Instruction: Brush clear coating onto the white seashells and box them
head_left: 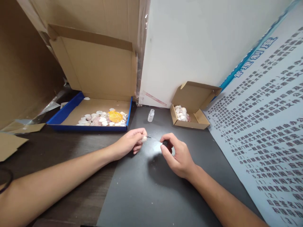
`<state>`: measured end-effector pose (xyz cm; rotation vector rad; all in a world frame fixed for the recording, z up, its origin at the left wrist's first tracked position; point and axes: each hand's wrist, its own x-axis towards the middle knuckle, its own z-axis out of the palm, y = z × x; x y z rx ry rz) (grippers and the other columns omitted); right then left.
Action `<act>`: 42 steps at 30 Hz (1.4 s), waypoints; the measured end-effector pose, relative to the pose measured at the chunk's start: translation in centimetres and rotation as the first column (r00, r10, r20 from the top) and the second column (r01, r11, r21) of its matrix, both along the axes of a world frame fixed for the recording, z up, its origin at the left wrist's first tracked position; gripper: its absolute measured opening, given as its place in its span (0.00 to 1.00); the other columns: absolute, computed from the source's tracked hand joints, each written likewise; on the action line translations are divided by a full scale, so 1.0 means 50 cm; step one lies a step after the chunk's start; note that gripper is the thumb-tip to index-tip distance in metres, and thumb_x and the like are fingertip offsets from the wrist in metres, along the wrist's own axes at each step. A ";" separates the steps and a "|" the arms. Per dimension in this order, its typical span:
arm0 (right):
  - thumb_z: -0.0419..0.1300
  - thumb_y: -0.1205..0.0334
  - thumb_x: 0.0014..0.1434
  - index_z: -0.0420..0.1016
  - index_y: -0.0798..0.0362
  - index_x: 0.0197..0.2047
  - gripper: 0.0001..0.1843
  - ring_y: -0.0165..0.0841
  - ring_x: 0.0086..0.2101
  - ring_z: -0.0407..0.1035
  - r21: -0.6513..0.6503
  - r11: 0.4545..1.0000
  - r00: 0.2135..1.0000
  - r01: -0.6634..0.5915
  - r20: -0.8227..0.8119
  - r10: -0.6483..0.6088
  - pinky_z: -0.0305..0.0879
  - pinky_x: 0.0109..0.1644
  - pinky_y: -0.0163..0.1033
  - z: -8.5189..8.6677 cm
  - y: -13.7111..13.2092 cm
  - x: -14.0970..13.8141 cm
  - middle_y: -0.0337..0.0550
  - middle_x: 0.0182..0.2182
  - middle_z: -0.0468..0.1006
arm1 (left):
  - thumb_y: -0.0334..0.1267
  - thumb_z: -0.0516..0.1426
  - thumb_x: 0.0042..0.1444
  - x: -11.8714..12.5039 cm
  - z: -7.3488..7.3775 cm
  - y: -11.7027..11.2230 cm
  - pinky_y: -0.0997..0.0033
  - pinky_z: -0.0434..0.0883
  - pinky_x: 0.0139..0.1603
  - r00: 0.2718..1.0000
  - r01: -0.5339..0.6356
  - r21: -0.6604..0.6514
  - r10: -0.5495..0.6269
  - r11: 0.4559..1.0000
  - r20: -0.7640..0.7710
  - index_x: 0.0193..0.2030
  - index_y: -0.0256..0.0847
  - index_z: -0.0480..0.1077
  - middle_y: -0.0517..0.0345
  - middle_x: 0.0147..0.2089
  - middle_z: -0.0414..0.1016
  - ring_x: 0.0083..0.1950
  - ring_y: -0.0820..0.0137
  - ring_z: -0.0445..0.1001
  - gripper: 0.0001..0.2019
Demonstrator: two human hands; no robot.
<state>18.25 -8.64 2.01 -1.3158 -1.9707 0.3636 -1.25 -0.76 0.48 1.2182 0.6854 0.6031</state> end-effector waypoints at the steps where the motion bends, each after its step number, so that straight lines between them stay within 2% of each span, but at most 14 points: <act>1: 0.53 0.63 0.61 0.66 0.51 0.41 0.05 0.28 0.23 0.65 0.006 1.000 1.000 -0.016 -0.006 0.016 0.61 0.29 0.33 0.000 0.000 0.000 0.34 0.23 0.70 | 0.37 0.51 0.52 -0.001 0.000 0.000 0.81 0.56 0.16 1.000 -0.001 0.001 0.001 1.000 0.000 0.29 0.42 0.57 0.72 0.18 0.50 0.17 0.80 0.51 0.05; 5: 0.54 0.64 0.60 0.67 0.51 0.38 0.03 0.27 0.20 0.63 -0.036 0.999 0.998 -0.013 0.057 0.015 0.58 0.27 0.33 0.002 0.000 -0.002 0.32 0.20 0.68 | 0.37 0.51 0.53 -0.001 0.000 0.001 0.81 0.56 0.17 1.000 0.007 0.003 -0.007 1.000 0.012 0.29 0.42 0.57 0.72 0.18 0.50 0.17 0.80 0.50 0.05; 7: 0.54 0.64 0.59 0.67 0.51 0.37 0.02 0.27 0.20 0.62 -0.025 1.000 0.999 0.008 0.044 -0.007 0.58 0.26 0.33 0.002 0.000 -0.002 0.31 0.18 0.66 | 0.37 0.52 0.53 0.000 0.000 0.000 0.81 0.56 0.16 1.000 0.007 0.003 -0.007 1.000 0.012 0.29 0.42 0.57 0.72 0.18 0.50 0.16 0.80 0.51 0.05; 10: 0.53 0.63 0.60 0.67 0.51 0.39 0.04 0.28 0.21 0.64 0.016 1.000 1.000 -0.013 -0.005 0.013 0.61 0.28 0.32 0.002 0.002 -0.002 0.33 0.21 0.69 | 0.36 0.52 0.53 0.002 0.003 -0.001 0.81 0.56 0.16 1.000 -0.002 -0.003 0.002 1.000 0.007 0.29 0.42 0.57 0.72 0.17 0.50 0.16 0.80 0.51 0.05; 13: 0.55 0.63 0.59 0.68 0.50 0.37 0.03 0.27 0.20 0.63 -0.002 1.000 0.999 0.017 0.038 -0.017 0.59 0.27 0.32 0.001 0.004 -0.002 0.32 0.20 0.69 | 0.37 0.53 0.54 0.002 0.004 -0.003 0.81 0.56 0.16 1.000 -0.007 -0.004 0.007 1.000 0.004 0.30 0.42 0.57 0.73 0.17 0.51 0.15 0.80 0.53 0.07; 16: 0.55 0.64 0.57 0.67 0.50 0.35 0.02 0.27 0.19 0.63 0.017 0.998 0.998 0.061 0.020 -0.061 0.59 0.26 0.32 0.001 0.003 -0.002 0.31 0.18 0.68 | 0.41 0.56 0.55 0.002 0.003 -0.004 0.81 0.57 0.15 1.000 -0.003 0.013 0.003 1.000 0.006 0.31 0.42 0.58 0.73 0.17 0.56 0.14 0.81 0.55 0.10; 19: 0.55 0.63 0.59 0.68 0.50 0.38 0.03 0.27 0.21 0.65 0.062 0.998 0.999 0.028 -0.036 -0.026 0.62 0.28 0.32 0.000 0.001 -0.002 0.33 0.21 0.71 | 0.43 0.57 0.56 0.000 0.003 -0.004 0.79 0.60 0.15 1.000 0.006 0.026 -0.007 1.000 0.016 0.32 0.41 0.59 0.70 0.20 0.63 0.13 0.81 0.57 0.11; 24: 0.55 0.63 0.59 0.68 0.50 0.37 0.02 0.27 0.21 0.65 0.040 0.996 0.996 0.082 0.031 -0.083 0.61 0.28 0.32 0.000 0.005 -0.002 0.33 0.21 0.71 | 0.45 0.57 0.56 0.002 0.006 -0.004 0.79 0.61 0.15 1.000 0.018 0.043 -0.018 0.999 0.011 0.33 0.40 0.59 0.67 0.24 0.68 0.13 0.82 0.60 0.12; 29: 0.55 0.63 0.60 0.68 0.50 0.38 0.03 0.28 0.24 0.67 0.078 0.996 0.999 0.036 -0.002 -0.036 0.63 0.30 0.32 0.003 0.008 0.000 0.36 0.25 0.74 | 0.41 0.56 0.56 0.003 0.005 -0.004 0.81 0.57 0.14 0.999 0.010 0.039 -0.009 0.999 -0.036 0.33 0.41 0.60 0.68 0.22 0.67 0.13 0.81 0.59 0.09; 33: 0.55 0.63 0.59 0.68 0.50 0.37 0.02 0.28 0.22 0.66 0.084 0.990 0.994 0.113 0.007 -0.114 0.63 0.29 0.32 0.002 0.006 0.001 0.34 0.22 0.72 | 0.41 0.56 0.56 0.002 0.003 -0.004 0.82 0.56 0.15 0.999 -0.003 0.038 0.005 0.999 -0.053 0.31 0.41 0.59 0.70 0.19 0.63 0.14 0.81 0.59 0.09; 38: 0.54 0.63 0.60 0.68 0.50 0.38 0.03 0.28 0.23 0.66 0.101 0.995 1.000 0.005 0.006 -0.006 0.63 0.30 0.33 0.001 0.005 0.000 0.36 0.25 0.74 | 0.37 0.54 0.54 0.001 0.004 -0.005 0.81 0.56 0.16 0.999 -0.016 0.026 0.017 1.000 -0.040 0.31 0.41 0.59 0.70 0.19 0.60 0.15 0.80 0.58 0.06; 42: 0.55 0.64 0.59 0.67 0.50 0.37 0.02 0.28 0.23 0.66 0.085 0.994 0.997 0.073 0.015 -0.075 0.63 0.30 0.33 0.000 0.007 -0.001 0.35 0.24 0.73 | 0.37 0.53 0.54 0.002 0.006 -0.006 0.80 0.56 0.17 0.999 -0.011 0.009 0.011 1.000 -0.041 0.31 0.41 0.59 0.70 0.19 0.59 0.15 0.80 0.57 0.05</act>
